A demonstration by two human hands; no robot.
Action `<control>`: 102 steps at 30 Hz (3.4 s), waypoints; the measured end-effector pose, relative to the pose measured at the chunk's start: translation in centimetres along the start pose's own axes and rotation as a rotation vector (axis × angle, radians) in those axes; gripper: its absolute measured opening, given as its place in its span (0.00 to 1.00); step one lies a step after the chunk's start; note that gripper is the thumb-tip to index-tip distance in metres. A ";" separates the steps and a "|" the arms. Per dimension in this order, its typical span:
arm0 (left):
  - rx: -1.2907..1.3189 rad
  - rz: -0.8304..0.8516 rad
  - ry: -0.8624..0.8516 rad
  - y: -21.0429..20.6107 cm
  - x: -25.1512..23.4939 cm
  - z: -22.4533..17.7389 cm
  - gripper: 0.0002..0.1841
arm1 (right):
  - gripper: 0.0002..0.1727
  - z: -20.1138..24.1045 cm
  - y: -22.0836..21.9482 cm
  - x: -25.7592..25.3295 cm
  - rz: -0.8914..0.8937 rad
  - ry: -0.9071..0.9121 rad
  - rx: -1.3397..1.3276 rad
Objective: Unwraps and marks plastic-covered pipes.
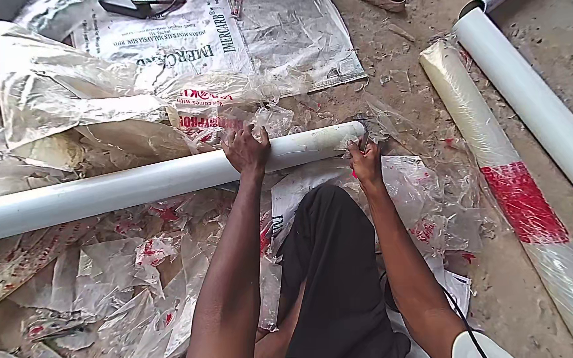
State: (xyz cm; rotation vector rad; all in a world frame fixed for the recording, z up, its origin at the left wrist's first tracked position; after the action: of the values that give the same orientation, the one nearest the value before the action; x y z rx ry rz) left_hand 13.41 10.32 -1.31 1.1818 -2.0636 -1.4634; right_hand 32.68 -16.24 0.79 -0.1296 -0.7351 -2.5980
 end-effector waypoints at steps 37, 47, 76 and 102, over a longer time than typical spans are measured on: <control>0.003 0.173 0.091 0.5 -1.1 -0.4 0.37 | 0.19 12.9 -12.0 15.0 0.402 0.837 0.315; 0.030 -0.036 -0.008 0.1 0.5 -0.3 0.34 | 0.27 7.4 2.6 -0.9 -0.160 0.206 0.648; -0.039 -0.074 -0.042 0.3 0.8 -0.4 0.34 | 0.18 4.1 -0.4 -7.4 -0.121 0.256 0.626; 0.034 0.145 0.107 0.7 -1.8 0.0 0.33 | 0.14 -3.8 5.3 -1.6 -0.020 0.155 0.482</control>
State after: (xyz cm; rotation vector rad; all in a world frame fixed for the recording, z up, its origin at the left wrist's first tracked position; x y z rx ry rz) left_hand 14.17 11.88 -0.39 1.0738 -2.0628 -1.2758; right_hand 36.48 -21.67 -0.27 0.2232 -1.2758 -2.3369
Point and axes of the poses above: each hand's wrist, its own x-axis away from the middle knuckle, its own y-axis out of the back of the hand, z = x × y, the point moved 8 cm from there along -x, towards the middle knuckle, and after that the axes turned 15 degrees about -y, right-handed, at the moved point
